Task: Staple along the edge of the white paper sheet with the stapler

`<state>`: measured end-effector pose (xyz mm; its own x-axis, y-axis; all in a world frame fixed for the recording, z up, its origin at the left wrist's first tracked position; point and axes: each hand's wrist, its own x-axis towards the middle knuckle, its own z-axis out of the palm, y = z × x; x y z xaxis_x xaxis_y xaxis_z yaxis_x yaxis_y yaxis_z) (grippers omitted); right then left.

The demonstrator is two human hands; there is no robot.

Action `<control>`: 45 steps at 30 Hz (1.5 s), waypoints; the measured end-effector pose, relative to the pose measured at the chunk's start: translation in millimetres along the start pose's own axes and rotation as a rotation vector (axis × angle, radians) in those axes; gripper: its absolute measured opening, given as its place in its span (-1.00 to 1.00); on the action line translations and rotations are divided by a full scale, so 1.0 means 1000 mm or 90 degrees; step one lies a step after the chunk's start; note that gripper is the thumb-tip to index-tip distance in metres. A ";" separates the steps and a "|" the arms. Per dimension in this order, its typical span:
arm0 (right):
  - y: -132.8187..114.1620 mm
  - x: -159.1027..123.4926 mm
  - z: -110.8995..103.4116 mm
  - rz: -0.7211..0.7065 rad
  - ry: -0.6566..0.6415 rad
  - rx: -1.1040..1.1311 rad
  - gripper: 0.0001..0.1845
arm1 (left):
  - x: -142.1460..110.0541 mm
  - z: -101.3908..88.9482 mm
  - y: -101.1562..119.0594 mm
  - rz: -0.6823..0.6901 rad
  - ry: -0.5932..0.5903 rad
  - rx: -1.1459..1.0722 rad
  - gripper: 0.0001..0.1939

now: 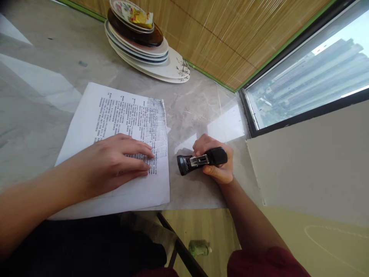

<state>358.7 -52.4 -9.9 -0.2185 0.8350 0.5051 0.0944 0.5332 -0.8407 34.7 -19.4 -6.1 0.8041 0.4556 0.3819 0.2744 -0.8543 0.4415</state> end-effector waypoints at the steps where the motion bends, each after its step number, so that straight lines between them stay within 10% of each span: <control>1: 0.000 0.000 0.000 0.001 -0.002 -0.006 -0.70 | 0.000 0.000 0.000 -0.008 -0.003 -0.009 -0.77; 13: -0.013 0.001 0.001 0.052 -0.055 -0.091 -0.72 | -0.002 -0.004 -0.001 -0.171 -0.015 -0.086 -0.69; 33: -0.022 0.001 0.001 0.087 -0.068 -0.150 -0.73 | -0.002 -0.006 0.001 -0.103 -0.019 -0.071 -0.79; 45: -0.016 0.015 0.013 0.156 -0.035 0.123 -0.72 | -0.006 0.005 0.000 -0.085 0.027 -0.044 -0.72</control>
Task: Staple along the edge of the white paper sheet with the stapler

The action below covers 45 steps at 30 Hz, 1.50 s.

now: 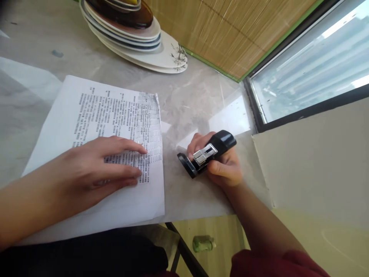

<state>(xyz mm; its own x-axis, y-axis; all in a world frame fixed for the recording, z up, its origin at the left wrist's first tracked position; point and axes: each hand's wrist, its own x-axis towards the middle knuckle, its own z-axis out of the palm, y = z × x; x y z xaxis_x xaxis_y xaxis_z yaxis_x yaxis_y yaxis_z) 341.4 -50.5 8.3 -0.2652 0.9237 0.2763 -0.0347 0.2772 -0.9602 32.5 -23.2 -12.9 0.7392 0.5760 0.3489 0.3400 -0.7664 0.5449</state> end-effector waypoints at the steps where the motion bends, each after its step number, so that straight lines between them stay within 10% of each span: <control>1: 0.000 0.000 0.000 0.002 0.008 -0.005 -0.71 | 0.000 0.000 0.000 0.002 -0.001 0.003 -0.70; 25: 0.007 -0.007 -0.008 -0.032 -0.007 -0.042 -0.70 | 0.003 0.000 0.000 0.030 -0.002 0.013 -0.69; 45: 0.002 -0.011 0.002 0.117 0.050 0.022 -0.68 | 0.001 0.002 0.000 0.020 -0.004 0.001 -0.76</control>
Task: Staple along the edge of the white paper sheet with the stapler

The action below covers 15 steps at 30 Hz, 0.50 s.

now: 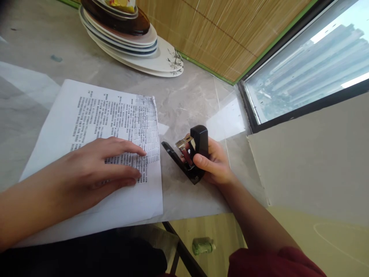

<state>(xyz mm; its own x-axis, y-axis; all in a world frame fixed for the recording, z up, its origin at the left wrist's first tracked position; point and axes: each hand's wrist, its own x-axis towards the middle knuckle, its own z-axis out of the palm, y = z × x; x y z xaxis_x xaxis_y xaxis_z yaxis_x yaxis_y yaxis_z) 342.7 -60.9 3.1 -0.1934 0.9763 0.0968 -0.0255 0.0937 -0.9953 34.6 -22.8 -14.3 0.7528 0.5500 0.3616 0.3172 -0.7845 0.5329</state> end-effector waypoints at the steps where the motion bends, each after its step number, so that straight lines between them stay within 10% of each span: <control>1: 0.001 0.000 -0.001 -0.007 0.001 -0.006 -0.69 | 0.000 0.001 -0.001 -0.001 0.002 -0.005 -0.78; 15: -0.003 0.003 -0.015 -0.145 0.014 -0.269 -0.71 | 0.005 -0.007 0.008 -0.099 -0.044 -0.047 -0.73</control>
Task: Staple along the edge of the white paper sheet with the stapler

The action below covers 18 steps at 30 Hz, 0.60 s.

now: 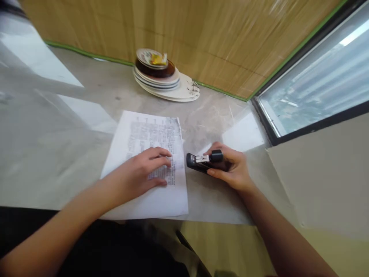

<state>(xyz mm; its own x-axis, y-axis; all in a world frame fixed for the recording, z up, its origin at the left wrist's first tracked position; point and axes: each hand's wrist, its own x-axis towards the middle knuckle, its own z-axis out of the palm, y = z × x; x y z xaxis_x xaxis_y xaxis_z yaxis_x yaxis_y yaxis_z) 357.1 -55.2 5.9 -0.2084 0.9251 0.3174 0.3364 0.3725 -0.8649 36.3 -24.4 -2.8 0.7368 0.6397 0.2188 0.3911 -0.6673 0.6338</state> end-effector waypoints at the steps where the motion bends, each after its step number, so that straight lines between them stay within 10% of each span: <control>1: 0.002 0.001 -0.002 -0.014 -0.008 -0.021 -0.73 | 0.000 -0.004 -0.001 -0.008 0.005 0.022 -0.76; 11: -0.021 0.012 0.027 -0.002 0.003 -0.205 -0.70 | -0.026 -0.053 -0.040 -0.106 -0.054 0.037 -0.46; 18: -0.049 0.081 0.104 -0.047 -0.087 -0.102 -0.57 | -0.020 -0.062 -0.060 -0.259 0.259 -0.447 -0.75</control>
<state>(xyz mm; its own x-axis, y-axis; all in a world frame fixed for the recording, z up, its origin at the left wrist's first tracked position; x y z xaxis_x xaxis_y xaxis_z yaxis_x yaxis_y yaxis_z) 228.7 -6.6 33.4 -0.3563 0.8803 0.3131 0.4546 0.4561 -0.7651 -36.1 26.5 1.0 0.3118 0.9493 0.0399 0.0544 -0.0598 0.9967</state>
